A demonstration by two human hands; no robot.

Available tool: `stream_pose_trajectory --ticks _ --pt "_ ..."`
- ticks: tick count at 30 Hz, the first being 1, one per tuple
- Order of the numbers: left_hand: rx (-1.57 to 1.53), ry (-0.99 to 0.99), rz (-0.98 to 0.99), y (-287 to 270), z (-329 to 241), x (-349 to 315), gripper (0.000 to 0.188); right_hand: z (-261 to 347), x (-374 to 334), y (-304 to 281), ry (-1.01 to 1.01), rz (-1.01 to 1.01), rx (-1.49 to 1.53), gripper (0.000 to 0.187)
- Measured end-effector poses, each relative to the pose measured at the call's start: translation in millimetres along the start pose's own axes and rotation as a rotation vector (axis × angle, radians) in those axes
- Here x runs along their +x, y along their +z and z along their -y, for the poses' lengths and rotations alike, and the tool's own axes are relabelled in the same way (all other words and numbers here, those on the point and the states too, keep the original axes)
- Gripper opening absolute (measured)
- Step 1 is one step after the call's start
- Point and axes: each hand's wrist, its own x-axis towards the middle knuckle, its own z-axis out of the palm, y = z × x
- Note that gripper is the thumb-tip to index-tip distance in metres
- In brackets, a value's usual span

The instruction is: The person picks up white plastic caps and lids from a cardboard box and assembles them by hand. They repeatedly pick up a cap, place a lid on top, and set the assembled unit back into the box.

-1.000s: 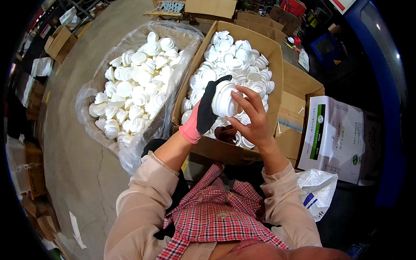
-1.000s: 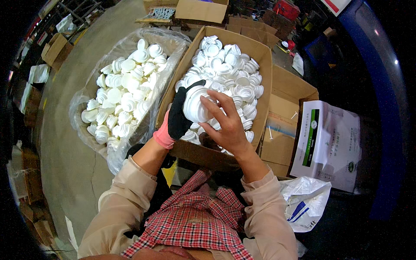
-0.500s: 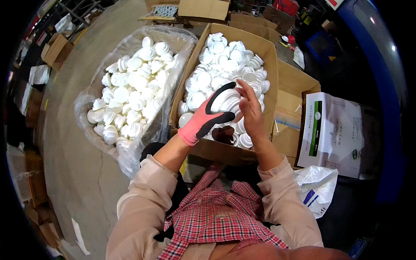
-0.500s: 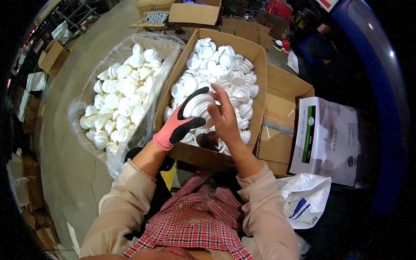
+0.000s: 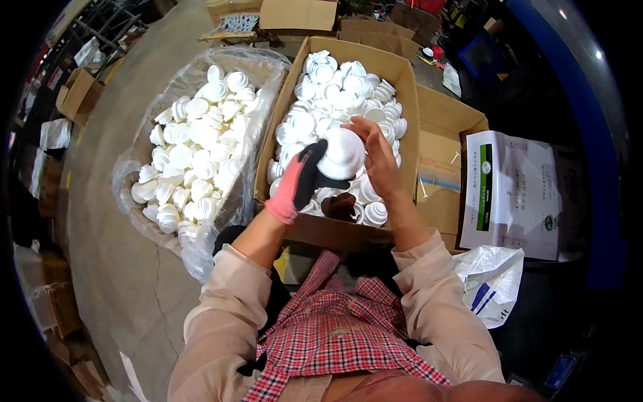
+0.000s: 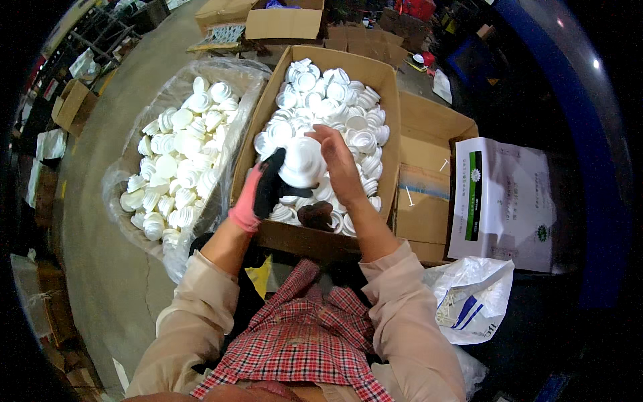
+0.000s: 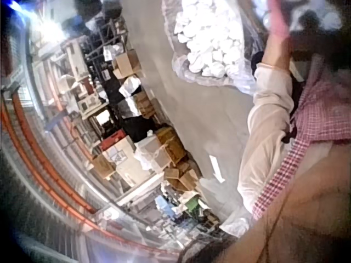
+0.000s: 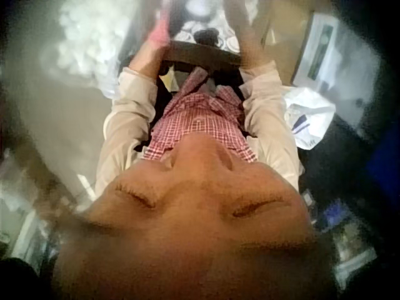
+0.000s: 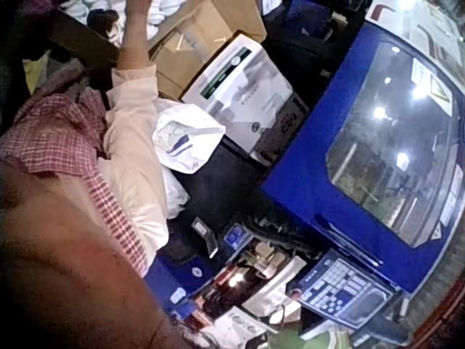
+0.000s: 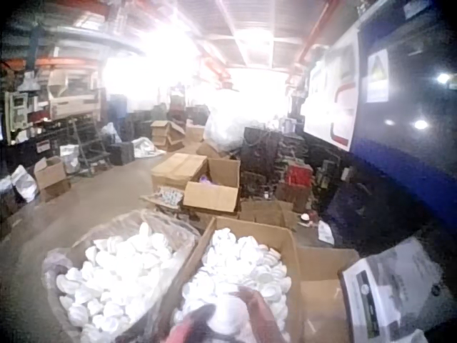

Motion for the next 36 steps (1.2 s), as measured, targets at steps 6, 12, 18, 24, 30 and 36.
stream_pose_trajectory --ticks 6,12,18,24,30,36 --pt "-0.373 -0.029 0.083 -11.0 -17.5 -1.9 0.052 15.9 -9.3 -2.1 -0.160 0.264 -0.410 0.085" --pt "-0.181 0.011 -0.011 -17.4 -8.1 -1.8 0.053 12.1 -8.9 1.8 -0.212 0.220 -0.600 0.082" --pt "-0.777 0.538 -0.047 -72.9 -34.7 -3.9 0.065 3.6 -1.1 -13.4 -0.086 0.114 -0.461 0.057" --pt "-0.627 0.452 -0.433 -67.4 -35.7 -12.6 0.042 -43.4 10.7 -24.9 0.163 0.126 -0.472 0.030" --pt "-0.459 0.515 -0.408 -62.8 -50.6 -4.3 0.035 -176.0 9.6 -25.7 -0.115 0.260 -1.039 0.028" --pt "-0.324 0.562 -0.493 -78.0 -61.8 -14.2 0.036 -192.7 10.3 61.5 0.026 0.755 -1.374 0.073"
